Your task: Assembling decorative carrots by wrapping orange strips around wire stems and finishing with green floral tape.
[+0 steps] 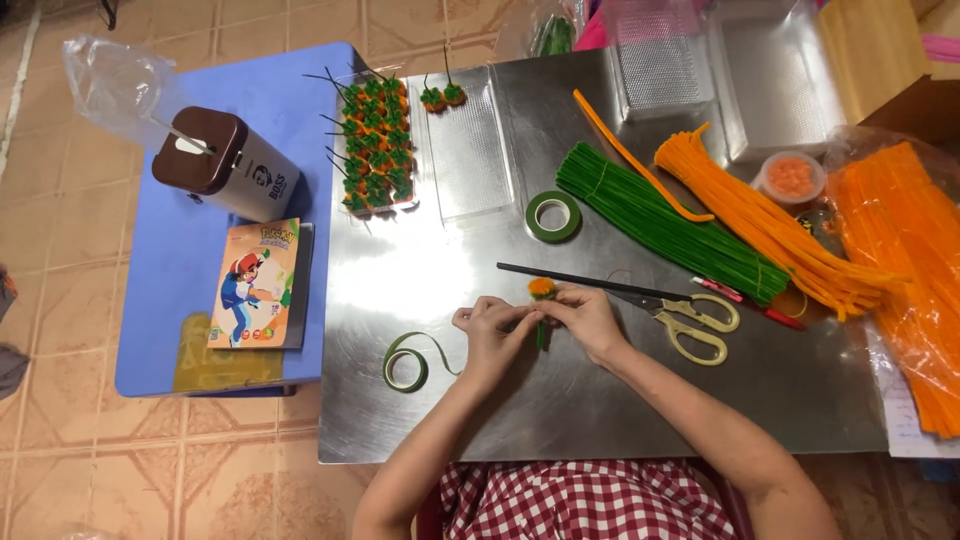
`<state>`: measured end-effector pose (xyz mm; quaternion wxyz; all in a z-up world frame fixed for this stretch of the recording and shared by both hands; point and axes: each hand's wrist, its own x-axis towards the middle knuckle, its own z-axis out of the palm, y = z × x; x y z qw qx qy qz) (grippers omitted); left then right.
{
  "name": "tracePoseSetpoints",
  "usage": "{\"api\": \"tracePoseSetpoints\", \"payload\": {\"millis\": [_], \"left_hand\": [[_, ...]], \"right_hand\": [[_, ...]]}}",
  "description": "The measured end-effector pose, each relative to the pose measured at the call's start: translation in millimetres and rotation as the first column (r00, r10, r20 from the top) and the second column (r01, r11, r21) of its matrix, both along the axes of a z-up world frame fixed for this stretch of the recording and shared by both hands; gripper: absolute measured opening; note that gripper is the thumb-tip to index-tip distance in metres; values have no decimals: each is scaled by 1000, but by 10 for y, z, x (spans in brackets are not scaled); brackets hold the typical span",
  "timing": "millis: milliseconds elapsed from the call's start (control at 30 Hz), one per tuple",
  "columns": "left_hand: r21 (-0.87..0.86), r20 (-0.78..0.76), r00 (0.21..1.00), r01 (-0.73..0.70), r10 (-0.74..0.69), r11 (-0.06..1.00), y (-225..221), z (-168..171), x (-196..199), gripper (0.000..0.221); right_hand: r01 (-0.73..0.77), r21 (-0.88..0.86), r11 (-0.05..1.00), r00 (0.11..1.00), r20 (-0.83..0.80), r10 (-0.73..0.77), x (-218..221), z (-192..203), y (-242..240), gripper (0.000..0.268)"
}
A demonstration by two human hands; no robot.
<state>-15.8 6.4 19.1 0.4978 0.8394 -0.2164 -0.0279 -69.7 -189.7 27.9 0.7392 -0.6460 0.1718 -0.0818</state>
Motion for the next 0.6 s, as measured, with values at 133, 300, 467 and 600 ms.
{"api": "tracePoseSetpoints", "payload": {"millis": [133,300,467,600], "left_hand": [[-52,25,1000,18,-17,998,-14,-13,-18,13],[-33,16,997,-72,72,997,-23,-249,-48,9],[-84,-54,997,-55,51,995,14,-448,39,6],[-157,-115,993,-58,40,986,-27,-430,90,12]], "right_hand": [[-6,6,1000,1000,0,6,26,35,-9,25],[9,-47,999,998,-56,-12,68,0,31,49],[-185,-173,967,983,-29,183,70,76,-87,36],[-285,-310,907,943,79,323,5,-218,-159,33]]}}
